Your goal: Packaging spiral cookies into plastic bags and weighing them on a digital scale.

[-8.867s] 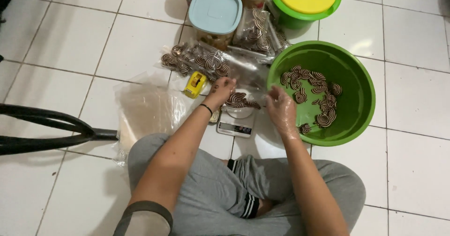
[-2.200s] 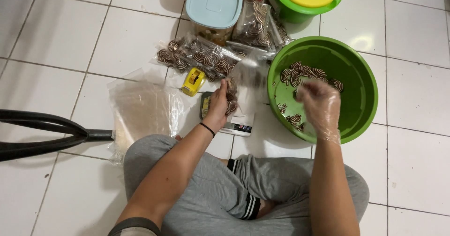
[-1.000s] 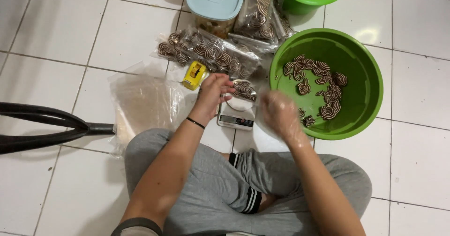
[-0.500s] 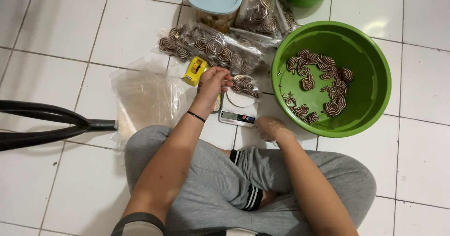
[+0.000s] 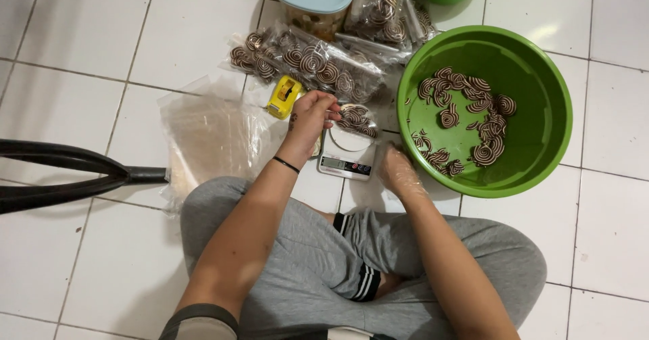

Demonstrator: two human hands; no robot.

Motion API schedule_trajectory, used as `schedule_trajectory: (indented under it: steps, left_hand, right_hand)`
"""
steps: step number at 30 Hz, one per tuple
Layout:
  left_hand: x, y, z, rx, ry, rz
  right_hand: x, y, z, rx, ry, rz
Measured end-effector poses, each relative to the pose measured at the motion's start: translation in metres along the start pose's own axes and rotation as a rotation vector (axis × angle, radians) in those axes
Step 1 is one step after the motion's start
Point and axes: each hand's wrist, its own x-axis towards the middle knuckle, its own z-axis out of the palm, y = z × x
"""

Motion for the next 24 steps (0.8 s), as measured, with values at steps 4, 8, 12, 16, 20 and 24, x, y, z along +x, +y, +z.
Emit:
schedule_trajectory:
  steps: [4,8,12,16,20,24]
  left_hand:
    - [-0.001,0.001,0.002,0.000,0.009,0.015]
    - [-0.001,0.001,0.005,0.005,0.010,0.016]
    - [-0.005,0.007,0.008,0.009,0.012,0.027]
    - [0.000,0.002,0.008,0.020,0.013,0.030]
    - [0.007,-0.005,0.002,0.060,0.022,0.046]
    - [0.023,-0.015,-0.009,0.193,0.123,0.088]
  right_hand:
    - [0.018,-0.006,0.024,0.050,0.127,0.199]
    - [0.006,0.001,0.008,1.823,0.825,0.614]
    - [0.033,0.000,0.016,1.884,0.912,0.752]
    - [0.026,0.016,-0.014,2.215,0.992,0.662]
    - [0.044,0.012,-0.031,2.073,0.906,0.998]
    - [0.067,0.005,-0.009,2.188,1.414,0.666]
